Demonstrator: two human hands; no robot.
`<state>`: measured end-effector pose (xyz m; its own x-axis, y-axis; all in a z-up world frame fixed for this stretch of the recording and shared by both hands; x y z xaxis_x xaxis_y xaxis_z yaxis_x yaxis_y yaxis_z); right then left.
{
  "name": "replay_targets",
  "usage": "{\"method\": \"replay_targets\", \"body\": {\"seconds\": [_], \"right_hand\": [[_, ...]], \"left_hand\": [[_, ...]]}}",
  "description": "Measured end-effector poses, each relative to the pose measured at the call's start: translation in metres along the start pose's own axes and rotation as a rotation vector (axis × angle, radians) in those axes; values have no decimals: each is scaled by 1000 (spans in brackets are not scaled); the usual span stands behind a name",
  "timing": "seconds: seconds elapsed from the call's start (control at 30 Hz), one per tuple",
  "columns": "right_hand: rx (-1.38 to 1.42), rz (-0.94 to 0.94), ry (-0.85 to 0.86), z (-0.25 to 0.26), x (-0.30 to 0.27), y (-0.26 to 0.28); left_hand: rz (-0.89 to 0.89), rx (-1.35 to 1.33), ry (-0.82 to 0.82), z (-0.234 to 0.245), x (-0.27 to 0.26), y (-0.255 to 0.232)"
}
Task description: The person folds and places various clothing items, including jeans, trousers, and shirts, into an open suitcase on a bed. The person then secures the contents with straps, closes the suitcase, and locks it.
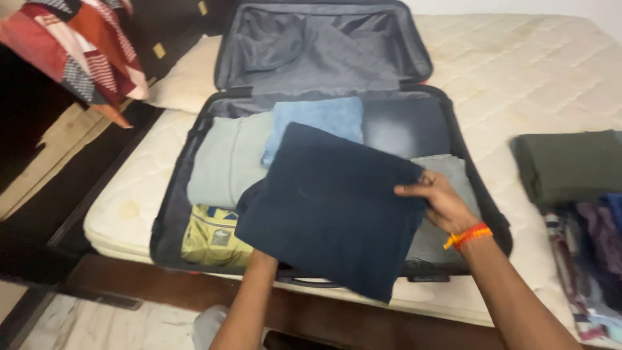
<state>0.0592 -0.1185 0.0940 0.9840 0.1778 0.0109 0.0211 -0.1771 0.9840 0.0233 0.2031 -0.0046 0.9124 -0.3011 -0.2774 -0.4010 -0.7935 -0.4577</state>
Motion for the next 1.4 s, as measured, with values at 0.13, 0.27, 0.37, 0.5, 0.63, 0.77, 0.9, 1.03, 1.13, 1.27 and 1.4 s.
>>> {"method": "replay_targets", "body": {"seconds": [0.13,0.27,0.37,0.5,0.63,0.77,0.9,1.03,1.13,1.27,1.4], "right_hand": [[224,-9,-59,-32,43,-3],[55,-89,-5,-57,50,-36],[-551,-90,171,-69,35,-74],[-470,-15,102,-57,28,-93],[-224,64,36,-37,33,-85],[262,-27,-150,1,22,-86],[279,-76,-127,25,10,-55],[192,14,-273,53,6,-8],[113,138,-345,67,7,18],[139,284,-378,81,18,33],[187,257,-474,108,40,19]], "left_hand": [[-63,10,-115,23,-41,-54],[115,585,-401,36,-65,-64],[194,967,-523,45,-69,-61],[214,1070,-590,51,-63,-57],[99,1072,-485,24,-58,-63],[26,1180,-337,-22,-31,-87],[-21,1349,20,-97,29,-103],[-81,1606,288,-188,117,-109],[-129,1917,142,-235,184,-108],[-169,2102,210,-281,252,-87],[-229,2212,213,-304,309,-71]]}}
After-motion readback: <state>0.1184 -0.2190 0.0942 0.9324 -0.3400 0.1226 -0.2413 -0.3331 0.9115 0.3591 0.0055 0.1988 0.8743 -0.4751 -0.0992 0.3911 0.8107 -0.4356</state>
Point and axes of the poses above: each hand's wrist, its own x-axis towards the middle knuckle, its own z-axis out of the back of the hand, y = z × x, the point moved 8 cm from there along x, towards the middle knuckle, and after that the axes turned 12 degrees about z, right-handed, at the moved point
